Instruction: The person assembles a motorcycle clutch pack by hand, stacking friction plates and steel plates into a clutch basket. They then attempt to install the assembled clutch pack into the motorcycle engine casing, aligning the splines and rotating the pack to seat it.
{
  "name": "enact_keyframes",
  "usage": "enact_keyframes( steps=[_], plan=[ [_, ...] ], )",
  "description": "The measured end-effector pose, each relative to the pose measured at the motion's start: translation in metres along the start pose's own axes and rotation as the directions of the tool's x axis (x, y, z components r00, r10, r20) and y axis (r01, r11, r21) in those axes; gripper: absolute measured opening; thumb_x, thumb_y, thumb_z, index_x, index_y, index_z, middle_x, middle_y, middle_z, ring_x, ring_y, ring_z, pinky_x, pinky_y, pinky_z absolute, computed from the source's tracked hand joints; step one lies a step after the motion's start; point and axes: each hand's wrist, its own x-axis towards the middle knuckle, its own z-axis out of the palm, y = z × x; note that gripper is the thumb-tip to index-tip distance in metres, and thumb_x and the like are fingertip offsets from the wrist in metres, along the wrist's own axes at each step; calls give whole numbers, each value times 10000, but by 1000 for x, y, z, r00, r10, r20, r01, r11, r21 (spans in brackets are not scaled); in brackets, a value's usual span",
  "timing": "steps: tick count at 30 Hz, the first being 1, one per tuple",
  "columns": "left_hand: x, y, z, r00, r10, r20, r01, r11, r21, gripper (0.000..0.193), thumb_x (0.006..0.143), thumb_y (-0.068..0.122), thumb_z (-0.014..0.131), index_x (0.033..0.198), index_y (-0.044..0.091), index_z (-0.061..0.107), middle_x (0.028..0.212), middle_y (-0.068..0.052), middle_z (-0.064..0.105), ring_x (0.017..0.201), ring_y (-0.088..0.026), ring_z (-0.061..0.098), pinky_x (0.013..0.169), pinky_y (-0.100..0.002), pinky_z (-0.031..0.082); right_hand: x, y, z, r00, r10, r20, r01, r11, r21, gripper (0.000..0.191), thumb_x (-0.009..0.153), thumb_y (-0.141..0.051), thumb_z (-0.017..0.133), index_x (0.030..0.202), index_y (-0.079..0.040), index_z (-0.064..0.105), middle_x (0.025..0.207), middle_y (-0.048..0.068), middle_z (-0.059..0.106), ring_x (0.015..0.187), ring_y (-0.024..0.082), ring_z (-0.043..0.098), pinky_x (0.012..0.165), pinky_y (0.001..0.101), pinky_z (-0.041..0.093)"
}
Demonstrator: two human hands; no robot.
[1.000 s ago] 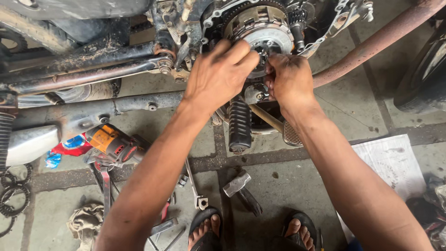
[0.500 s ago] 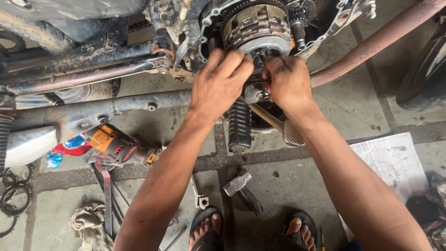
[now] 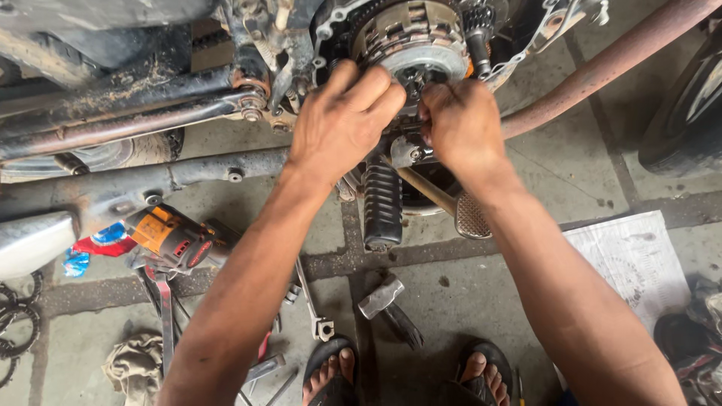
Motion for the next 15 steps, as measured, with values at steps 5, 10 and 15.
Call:
enact_keyframes(
  steps=[5, 10, 15],
  plan=[
    [4, 4, 0, 999, -53, 12, 54, 995, -87, 220, 866, -12, 718, 990, 138, 616, 1012, 5, 497, 947, -184, 585, 679, -286, 635, 1, -4, -4, 999, -46, -20, 42, 990, -132, 372, 992, -201, 516, 710, -6, 658, 529, 65, 589, 484, 149, 608, 486, 320, 465],
    [12, -2, -14, 997, 36, 73, -34, 999, -31, 219, 829, 28, 718, 985, 134, 606, 1025, 7, 510, 955, -200, 602, 650, -315, 621, 2, -4, -1, 999, 25, 22, -27, 995, 100, 358, 985, -189, 542, 701, 15, 618, 544, 56, 550, 472, 145, 554, 447, 328, 417],
    [17, 4, -19, 999, -8, 46, 10, 999, -42, 225, 845, 33, 706, 999, 160, 601, 1040, 28, 515, 952, -188, 584, 685, -314, 632, 4, -1, -2, 999, 38, 21, -40, 996, 76, 350, 973, -183, 542, 686, 3, 617, 526, 46, 547, 458, 135, 557, 433, 312, 418]
  ],
)
